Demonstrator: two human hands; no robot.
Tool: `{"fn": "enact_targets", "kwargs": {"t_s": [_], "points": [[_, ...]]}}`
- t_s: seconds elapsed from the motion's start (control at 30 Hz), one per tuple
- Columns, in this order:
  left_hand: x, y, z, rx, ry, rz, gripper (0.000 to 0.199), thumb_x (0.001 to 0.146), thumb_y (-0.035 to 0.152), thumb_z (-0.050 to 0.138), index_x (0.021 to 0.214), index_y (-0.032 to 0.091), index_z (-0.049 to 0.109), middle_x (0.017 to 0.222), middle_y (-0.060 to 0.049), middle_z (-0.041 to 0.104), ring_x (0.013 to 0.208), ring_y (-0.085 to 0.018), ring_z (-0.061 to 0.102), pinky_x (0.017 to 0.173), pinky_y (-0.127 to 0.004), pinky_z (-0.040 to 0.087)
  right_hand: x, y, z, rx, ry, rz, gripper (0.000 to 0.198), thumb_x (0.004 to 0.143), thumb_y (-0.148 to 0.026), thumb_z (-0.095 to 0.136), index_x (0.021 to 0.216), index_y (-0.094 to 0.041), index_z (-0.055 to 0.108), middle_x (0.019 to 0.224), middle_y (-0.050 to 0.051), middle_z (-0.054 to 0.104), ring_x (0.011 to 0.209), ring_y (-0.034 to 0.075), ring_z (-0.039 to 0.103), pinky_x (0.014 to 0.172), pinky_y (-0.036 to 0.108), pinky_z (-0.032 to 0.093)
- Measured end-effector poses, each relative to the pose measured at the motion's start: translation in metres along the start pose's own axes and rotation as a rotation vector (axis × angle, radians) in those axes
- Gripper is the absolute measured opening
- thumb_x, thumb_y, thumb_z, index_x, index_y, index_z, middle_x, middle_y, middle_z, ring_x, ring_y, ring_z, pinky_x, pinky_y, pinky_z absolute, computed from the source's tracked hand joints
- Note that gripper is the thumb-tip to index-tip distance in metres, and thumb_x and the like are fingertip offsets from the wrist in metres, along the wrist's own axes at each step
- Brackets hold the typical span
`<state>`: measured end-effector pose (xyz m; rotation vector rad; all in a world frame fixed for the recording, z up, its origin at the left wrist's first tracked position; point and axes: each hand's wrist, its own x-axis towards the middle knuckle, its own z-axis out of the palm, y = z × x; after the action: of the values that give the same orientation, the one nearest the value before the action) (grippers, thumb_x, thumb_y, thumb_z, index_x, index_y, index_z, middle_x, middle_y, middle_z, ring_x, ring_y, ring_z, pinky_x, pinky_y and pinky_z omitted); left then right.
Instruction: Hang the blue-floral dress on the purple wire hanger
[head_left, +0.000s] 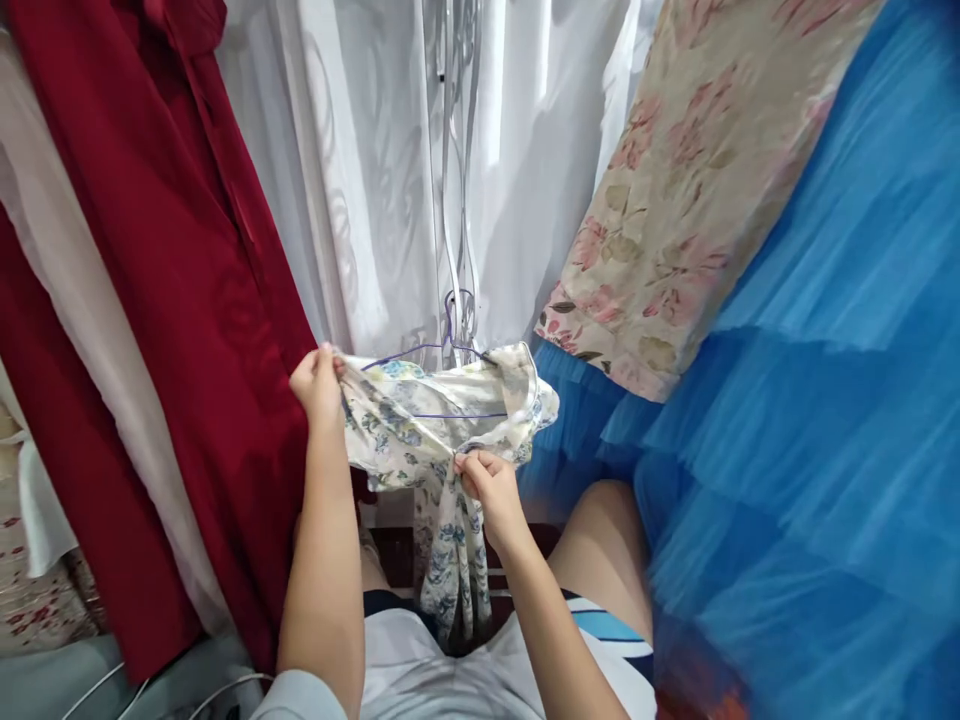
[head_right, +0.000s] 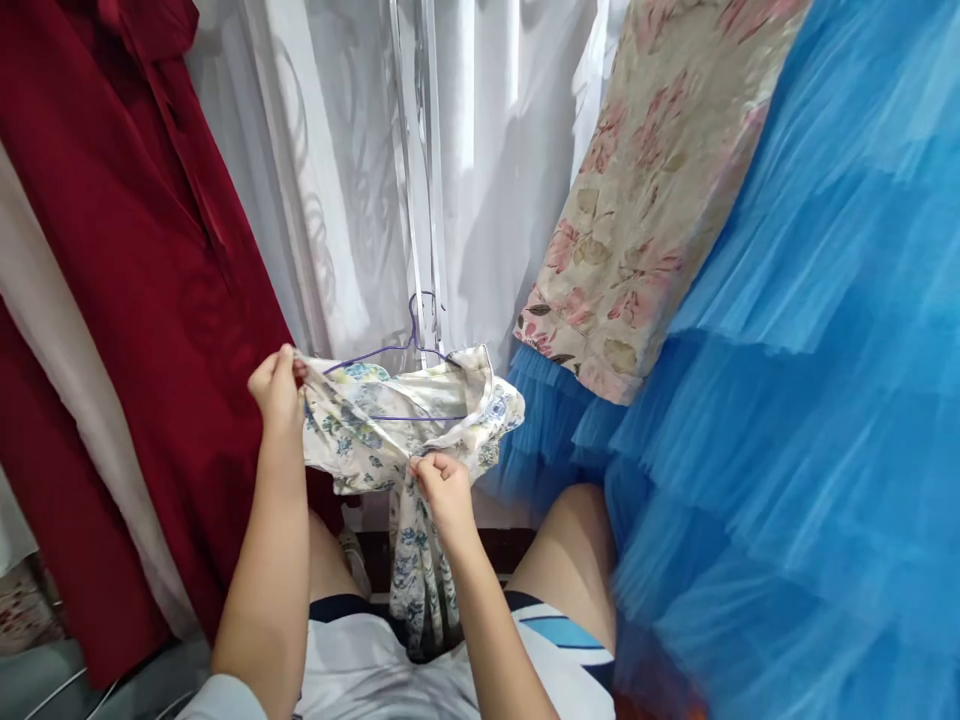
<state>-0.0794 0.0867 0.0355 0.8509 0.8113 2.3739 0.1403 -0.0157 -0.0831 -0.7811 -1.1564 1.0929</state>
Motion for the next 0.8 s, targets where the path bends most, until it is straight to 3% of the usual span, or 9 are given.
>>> {"fn": "enact_targets", "kwargs": {"t_s": [0.07, 0.17, 0.27, 0.37, 0.43, 0.5, 0.6, 0.7, 0.8], "points": [[0.001, -0.018, -0.033, -0.091, 0.166, -0.216, 0.021, 0.09, 0.019, 0.058, 0.07, 0.014, 0.056, 0.059, 0.005, 0.054, 0.052, -0.005, 0.051, 0.059, -0.016, 0.043, -0.009, -0.005, 0.015, -0.007, -0.075, 0.013, 0.031, 0.078, -0.041, 0.064, 0.059, -0.019, 0.053, 0.042, -0.008, 0.034, 0.041, 0.007, 0.022, 0.044, 0.024, 0.013], [-0.03, -0.049, -0.073, -0.086, 0.16, -0.331, 0.032, 0.093, 0.021, 0.052, 0.062, 0.016, 0.046, 0.053, 0.005, 0.048, 0.047, -0.006, 0.048, 0.055, -0.019, 0.043, -0.012, 0.002, 0.027, -0.016, -0.108, 0.027, 0.032, 0.078, -0.04, 0.063, 0.058, -0.02, 0.05, 0.043, -0.007, 0.038, 0.04, 0.007, 0.025, 0.044, 0.024, 0.015], [-0.077, -0.077, -0.09, -0.098, 0.112, -0.387, 0.034, 0.089, 0.032, 0.059, 0.061, 0.017, 0.047, 0.054, 0.003, 0.051, 0.052, -0.01, 0.054, 0.058, -0.023, 0.047, -0.003, 0.025, 0.013, 0.0, -0.014, 0.084, 0.032, 0.078, -0.041, 0.061, 0.056, -0.019, 0.052, 0.041, -0.007, 0.038, 0.039, 0.008, 0.027, 0.043, 0.023, 0.017], [-0.115, -0.087, -0.077, -0.176, -0.046, -0.439, 0.034, 0.084, 0.044, 0.064, 0.066, 0.017, 0.055, 0.063, -0.001, 0.06, 0.065, -0.016, 0.063, 0.067, -0.029, 0.052, 0.008, 0.041, -0.019, -0.067, 0.084, 0.143, 0.033, 0.076, -0.043, 0.062, 0.055, -0.019, 0.055, 0.039, -0.007, 0.036, 0.038, 0.008, 0.025, 0.042, 0.024, 0.017], [-0.134, -0.079, -0.057, -0.263, -0.216, -0.431, 0.035, 0.08, 0.05, 0.067, 0.071, 0.017, 0.059, 0.07, -0.001, 0.063, 0.073, -0.017, 0.065, 0.074, -0.031, 0.054, 0.01, 0.037, -0.037, -0.145, 0.08, 0.133, 0.023, 0.072, -0.039, 0.068, 0.064, -0.018, 0.062, 0.046, -0.004, 0.048, 0.044, 0.011, 0.038, 0.045, 0.024, 0.026], [-0.15, -0.064, -0.034, -0.278, -0.395, -0.372, 0.033, 0.079, 0.049, 0.069, 0.074, 0.018, 0.061, 0.075, -0.001, 0.063, 0.075, -0.015, 0.064, 0.079, -0.03, 0.053, 0.006, 0.021, -0.045, -0.214, -0.025, 0.089, 0.027, 0.065, -0.03, 0.076, 0.087, -0.018, 0.069, 0.07, 0.001, 0.065, 0.066, 0.018, 0.057, 0.057, 0.026, 0.041], [-0.172, -0.038, -0.007, -0.04, -0.749, -0.265, 0.026, 0.085, 0.042, 0.066, 0.08, 0.016, 0.065, 0.076, -0.002, 0.063, 0.072, -0.013, 0.061, 0.074, -0.025, 0.05, -0.009, -0.008, -0.039, -0.236, -0.301, 0.06, 0.049, 0.062, -0.022, 0.079, 0.11, -0.021, 0.066, 0.1, 0.004, 0.068, 0.098, 0.024, 0.06, 0.081, 0.031, 0.048], [-0.185, -0.022, 0.001, 0.084, -0.96, -0.23, 0.022, 0.088, 0.036, 0.063, 0.097, 0.016, 0.065, 0.081, -0.004, 0.063, 0.077, -0.014, 0.061, 0.075, -0.025, 0.049, -0.021, -0.026, -0.031, -0.203, -0.32, 0.079, 0.02, 0.077, -0.031, 0.069, 0.092, -0.017, 0.069, 0.088, 0.004, 0.069, 0.086, 0.022, 0.061, 0.077, 0.031, 0.048], [-0.186, -0.02, -0.006, -0.014, -1.012, -0.295, 0.05, 0.085, 0.036, 0.067, 0.13, 0.023, 0.05, 0.102, -0.007, 0.062, 0.1, -0.019, 0.061, 0.091, -0.031, 0.048, -0.026, -0.035, -0.035, -0.155, -0.204, 0.102, 0.023, 0.083, -0.038, 0.065, 0.085, -0.016, 0.069, 0.079, 0.003, 0.068, 0.074, 0.019, 0.059, 0.07, 0.029, 0.047]]}}
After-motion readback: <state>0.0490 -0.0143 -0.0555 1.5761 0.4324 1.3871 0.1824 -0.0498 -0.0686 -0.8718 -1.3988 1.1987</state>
